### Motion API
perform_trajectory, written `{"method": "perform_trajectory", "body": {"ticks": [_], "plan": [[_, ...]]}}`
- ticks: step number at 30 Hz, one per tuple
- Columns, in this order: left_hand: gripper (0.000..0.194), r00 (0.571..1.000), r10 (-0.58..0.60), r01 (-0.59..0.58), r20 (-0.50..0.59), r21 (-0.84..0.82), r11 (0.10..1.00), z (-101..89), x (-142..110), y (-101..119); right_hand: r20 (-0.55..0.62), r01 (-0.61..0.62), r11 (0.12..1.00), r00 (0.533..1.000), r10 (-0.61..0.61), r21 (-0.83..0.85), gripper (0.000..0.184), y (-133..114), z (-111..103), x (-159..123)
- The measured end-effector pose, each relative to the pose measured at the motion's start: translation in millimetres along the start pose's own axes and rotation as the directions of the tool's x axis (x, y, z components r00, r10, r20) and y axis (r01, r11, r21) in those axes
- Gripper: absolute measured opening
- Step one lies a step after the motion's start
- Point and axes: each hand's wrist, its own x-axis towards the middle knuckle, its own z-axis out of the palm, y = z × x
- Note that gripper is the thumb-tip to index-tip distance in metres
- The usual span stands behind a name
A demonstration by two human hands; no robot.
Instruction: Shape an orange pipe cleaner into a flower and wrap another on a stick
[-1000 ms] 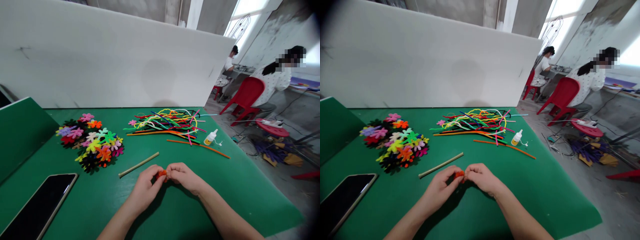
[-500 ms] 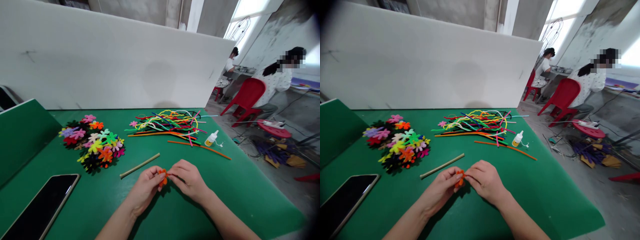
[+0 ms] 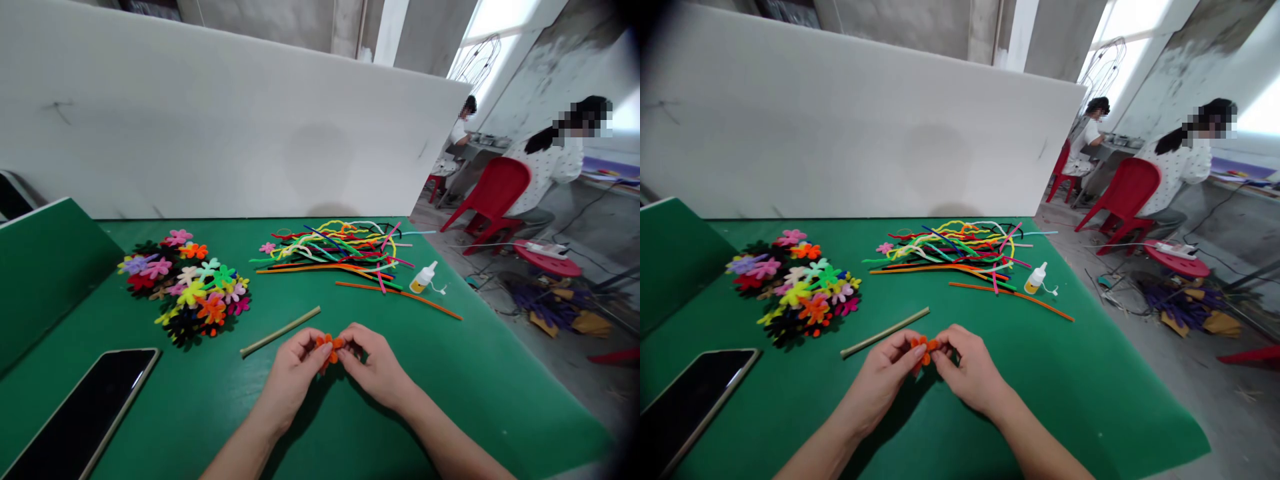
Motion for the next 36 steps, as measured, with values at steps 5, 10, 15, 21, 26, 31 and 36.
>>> {"method": "perform_trajectory", "body": {"ticks": [5,10,15,21,26,31,36], "plan": [[0.009,0.991,0.097,-0.09,-0.089,0.084,0.992,1.4,-0.5,-1.7,0.021,-0.154,0.971,0.988,0.153,0.182,0.009,-1.1,6.8,0.6],[0.009,0.993,0.08,-0.073,-0.086,0.084,0.994,1.9,-1.4,0.2,0.013,-0.165,0.972,0.986,0.166,0.167,0.01,-1.8,7.1,2.0],[0.013,0.999,0.025,-0.022,-0.042,0.085,0.996,2.6,-0.4,2.5,-0.026,-0.061,0.995,0.998,0.059,-0.08,0.011,-3.1,2.4,1.5],[0.014,0.998,0.014,-0.012,-0.068,0.029,1.0,1.3,2.8,-3.0,-0.048,-0.106,0.994,0.993,0.106,0.009,0.008,-5.1,9.5,-1.9],[0.014,0.999,0.032,-0.029,-0.044,0.063,0.998,0.3,2.3,-3.3,-0.082,-0.105,0.994,0.991,0.103,-0.019,0.016,-5.6,10.9,-3.7],[0.015,0.998,0.066,-0.062,-0.022,0.142,0.988,1.7,-0.3,4.0,-0.082,-0.132,0.991,0.988,0.134,0.024,0.019,-4.7,10.7,-3.5],[0.015,0.998,0.068,-0.064,-0.017,0.158,0.985,2.6,-0.9,3.0,-0.142,-0.102,0.994,0.985,0.095,-0.043,0.017,-4.4,14.8,-5.6]]}}
